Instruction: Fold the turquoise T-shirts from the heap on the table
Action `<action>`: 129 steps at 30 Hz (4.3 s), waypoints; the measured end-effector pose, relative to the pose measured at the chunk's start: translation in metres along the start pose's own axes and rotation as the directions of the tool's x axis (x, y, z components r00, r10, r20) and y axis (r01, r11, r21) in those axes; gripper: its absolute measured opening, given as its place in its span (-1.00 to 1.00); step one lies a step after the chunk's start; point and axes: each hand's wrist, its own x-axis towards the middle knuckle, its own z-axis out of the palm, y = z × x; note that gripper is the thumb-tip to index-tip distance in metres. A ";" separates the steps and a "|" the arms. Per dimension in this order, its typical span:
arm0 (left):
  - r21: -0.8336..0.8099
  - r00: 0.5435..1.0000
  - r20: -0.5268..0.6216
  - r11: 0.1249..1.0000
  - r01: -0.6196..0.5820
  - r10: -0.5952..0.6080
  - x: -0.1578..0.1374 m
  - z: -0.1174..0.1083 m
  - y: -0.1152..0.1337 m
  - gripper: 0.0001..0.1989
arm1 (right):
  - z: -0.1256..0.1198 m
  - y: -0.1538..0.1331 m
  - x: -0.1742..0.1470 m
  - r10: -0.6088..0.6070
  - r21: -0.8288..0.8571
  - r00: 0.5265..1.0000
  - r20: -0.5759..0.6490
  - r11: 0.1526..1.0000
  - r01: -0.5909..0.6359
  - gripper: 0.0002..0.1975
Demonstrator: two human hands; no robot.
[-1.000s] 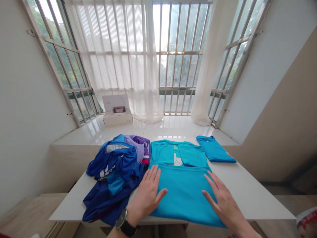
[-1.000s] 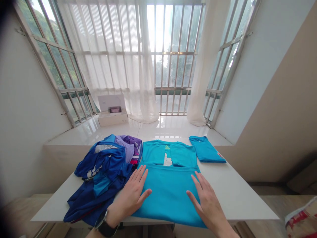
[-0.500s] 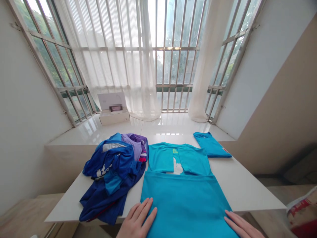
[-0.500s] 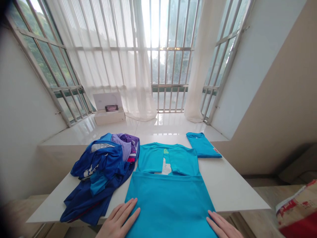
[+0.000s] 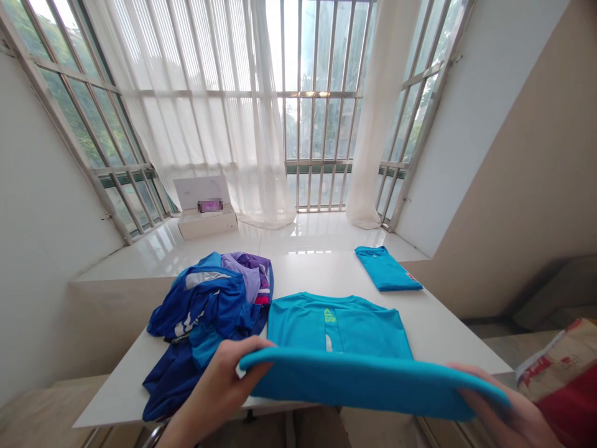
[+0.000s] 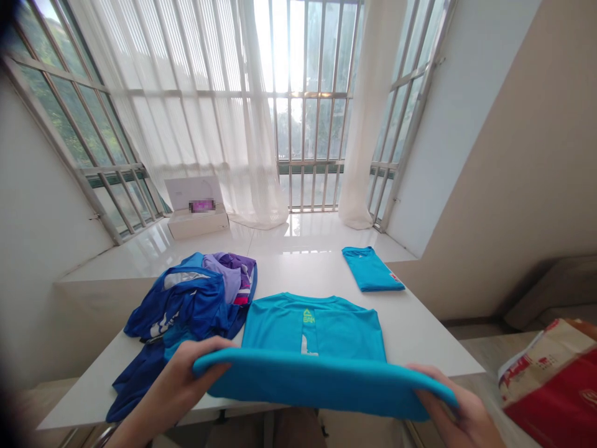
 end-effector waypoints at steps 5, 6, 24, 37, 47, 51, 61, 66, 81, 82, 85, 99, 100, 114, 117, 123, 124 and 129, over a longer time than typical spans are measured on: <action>0.033 0.989 -0.144 0.999 0.031 -0.026 0.095 0.022 -0.043 -0.60 | 0.040 -0.022 0.085 0.033 0.068 0.997 0.062 0.997 -0.037 -0.49; 0.091 0.988 -0.150 0.994 0.054 -0.040 0.109 0.030 -0.057 -0.61 | 0.052 -0.020 0.098 0.004 0.041 0.998 0.069 0.999 -0.006 -0.49; 0.343 0.962 -0.253 0.919 0.193 -0.108 0.124 0.064 -0.110 -0.79 | 0.095 0.030 0.135 0.063 -0.204 0.996 0.069 0.978 -0.048 -0.52; 0.558 0.966 0.259 0.816 -0.147 -0.003 0.088 0.088 -0.065 -0.33 | 0.130 -0.011 0.066 -0.004 -0.591 0.942 0.335 0.778 0.213 -0.18; 0.520 0.963 0.248 0.853 -0.042 -0.103 0.072 0.091 -0.056 -0.28 | 0.118 -0.011 0.075 -0.001 -0.583 0.913 0.408 0.770 0.261 -0.20; 0.456 0.968 0.227 0.890 -0.006 -0.110 0.038 0.098 -0.041 -0.30 | 0.106 -0.006 0.090 -0.128 -0.504 0.903 0.411 0.793 0.341 -0.22; 0.538 0.971 0.185 0.843 0.027 -0.150 0.001 0.083 -0.043 -0.45 | 0.159 -0.027 0.063 -0.068 -0.700 0.977 0.203 0.688 0.193 -0.17; 0.553 0.972 0.215 0.832 -0.042 -0.095 0.002 0.073 -0.053 -0.47 | 0.194 -0.051 0.099 0.000 -0.682 0.939 0.344 0.687 0.250 -0.06; 0.381 0.971 0.234 0.923 -0.052 -0.042 0.086 0.138 -0.052 -0.19 | 0.203 -0.096 0.150 -0.429 -0.349 0.787 0.444 0.726 0.592 -0.53; 0.373 0.967 0.250 0.926 -0.051 -0.047 0.089 0.135 -0.051 -0.20 | 0.199 -0.092 0.136 -0.427 -0.320 0.790 0.441 0.747 0.582 -0.54; 0.370 0.969 0.229 0.929 0.003 -0.095 0.088 0.120 -0.050 -0.20 | 0.190 -0.080 0.106 -0.366 -0.277 0.813 0.453 0.809 0.519 -0.50; 0.468 0.988 0.057 0.878 0.102 -0.145 0.056 0.080 -0.054 -0.42 | 0.198 -0.092 0.078 -0.209 -0.323 0.842 0.498 0.856 0.404 -0.25; 0.509 0.988 0.062 0.856 0.093 -0.144 0.058 0.079 -0.054 -0.42 | 0.197 -0.093 0.076 -0.215 -0.323 0.838 0.502 0.852 0.412 -0.25; 0.531 0.994 0.073 0.840 -0.111 0.085 0.096 0.052 -0.033 -0.78 | 0.197 -0.125 0.071 -0.369 -0.130 0.815 0.448 0.875 0.467 -0.60; 0.509 0.981 0.085 0.839 -0.194 0.175 0.121 0.052 -0.030 -0.81 | 0.200 -0.119 0.093 -0.293 0.077 0.854 0.429 0.954 0.289 -0.72; 0.315 0.954 0.132 0.901 -0.297 0.269 0.140 0.060 -0.060 -0.85 | 0.195 -0.091 0.137 -0.167 0.297 0.839 0.518 0.955 0.007 -0.48; 0.290 0.948 0.157 0.904 -0.313 0.278 0.139 0.060 -0.066 -0.86 | 0.194 -0.087 0.139 -0.129 0.312 0.844 0.521 0.949 -0.047 -0.46; 0.208 0.904 0.301 0.905 -0.371 0.302 0.128 0.054 -0.074 -0.85 | 0.189 -0.077 0.136 0.067 0.348 0.867 0.494 0.898 -0.268 -0.45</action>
